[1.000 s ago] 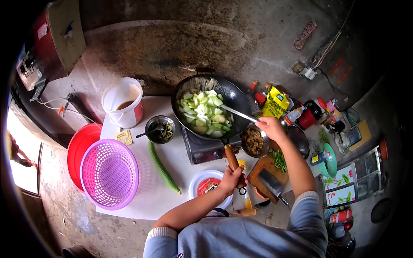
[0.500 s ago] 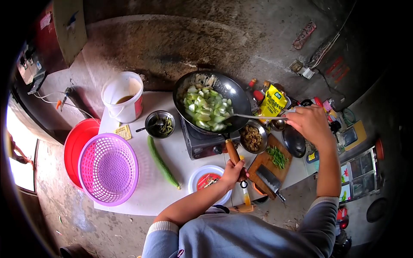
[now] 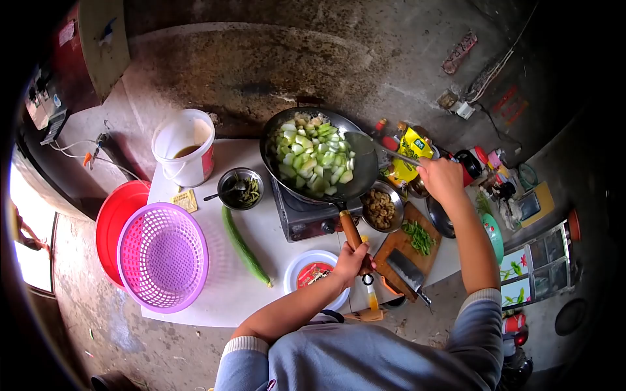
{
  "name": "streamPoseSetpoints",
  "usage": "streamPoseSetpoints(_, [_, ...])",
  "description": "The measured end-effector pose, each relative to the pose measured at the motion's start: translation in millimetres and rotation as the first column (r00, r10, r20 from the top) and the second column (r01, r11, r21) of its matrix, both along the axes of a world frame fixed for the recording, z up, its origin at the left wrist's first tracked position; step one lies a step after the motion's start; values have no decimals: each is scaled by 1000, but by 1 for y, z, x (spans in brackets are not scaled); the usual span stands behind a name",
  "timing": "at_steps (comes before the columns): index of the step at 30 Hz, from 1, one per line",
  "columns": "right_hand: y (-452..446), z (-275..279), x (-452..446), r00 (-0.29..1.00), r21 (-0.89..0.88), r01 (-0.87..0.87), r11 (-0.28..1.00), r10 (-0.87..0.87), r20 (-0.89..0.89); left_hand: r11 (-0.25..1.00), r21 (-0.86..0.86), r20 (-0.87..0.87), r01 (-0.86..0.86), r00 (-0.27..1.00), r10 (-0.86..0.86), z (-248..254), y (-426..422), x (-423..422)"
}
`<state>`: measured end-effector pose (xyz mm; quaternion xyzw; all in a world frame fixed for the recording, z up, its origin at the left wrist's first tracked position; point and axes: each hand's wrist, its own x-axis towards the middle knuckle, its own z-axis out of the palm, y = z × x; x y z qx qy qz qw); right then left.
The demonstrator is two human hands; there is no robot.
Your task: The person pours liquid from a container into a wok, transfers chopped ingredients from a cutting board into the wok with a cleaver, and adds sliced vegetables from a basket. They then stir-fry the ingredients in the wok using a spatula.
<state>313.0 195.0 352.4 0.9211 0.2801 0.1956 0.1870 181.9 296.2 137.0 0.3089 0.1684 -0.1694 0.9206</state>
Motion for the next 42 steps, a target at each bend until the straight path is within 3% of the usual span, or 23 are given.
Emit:
streamPoseSetpoints(3, [-12,-34,36,998,6,60,998,-60,27,1000,-16,22,-7,1000,7,-5,-1,1])
streamPoseSetpoints(5, [-19,-65,64,943,234,233,944,-161,-290,1000,-18,24,-14,1000,14,-6,-2,1])
streamPoseSetpoints(7, [-30,-117,99,728,558,451,697,74,-681,1000,-19,28,-17,999,18,-7,-2,1])
streamPoseSetpoints(9, [-11,-131,95,438,478,737,478,201,-876,1000,-14,61,-10,998,11,-6,-2,2])
streamPoseSetpoints(11, [2,-158,91,341,480,789,383,378,-861,1000,-3,51,-15,999,15,-4,-2,2])
streamPoseSetpoints(13, [6,-171,90,349,512,773,373,423,-836,1000,12,37,-19,999,19,-2,-1,1])
streamPoseSetpoints(16, [10,-165,76,520,663,655,362,421,-743,1000,26,38,4,999,-5,3,2,-2])
streamPoseSetpoints(19, [1,-143,66,698,719,410,561,314,-643,1000,14,39,-8,999,7,5,3,-3])
streamPoseSetpoints(21, [-7,-133,64,727,723,340,601,319,-608,1000,4,51,1,999,-1,3,3,-1])
streamPoseSetpoints(23, [-12,-114,53,809,650,206,732,246,-534,1000,2,46,0,999,0,2,2,-1])
streamPoseSetpoints(25, [-10,-90,32,852,650,143,746,241,-464,1000,-1,42,-2,999,2,1,1,0])
streamPoseSetpoints(27, [-2,-51,2,930,524,-41,851,224,-290,1000,11,42,-15,999,15,1,1,0])
streamPoseSetpoints(28, [-1,-37,-7,931,522,-38,852,220,-291,1000,9,42,-11,999,11,2,1,0])
streamPoseSetpoints(30, [-1,-12,-23,959,296,-162,941,221,-179,1000,12,52,22,998,-22,2,4,0])
streamPoseSetpoints(33, [-1,31,-47,971,135,-179,975,197,-138,1000,10,49,6,999,-7,-1,1,1])
streamPoseSetpoints(36, [0,60,-62,961,91,-199,976,212,-176,1000,7,39,-17,999,16,-2,0,1])
streamPoseSetpoints(42, [27,-10,-23,978,-175,-155,972,126,-168,1000,24,27,-15,1000,15,0,-1,0])
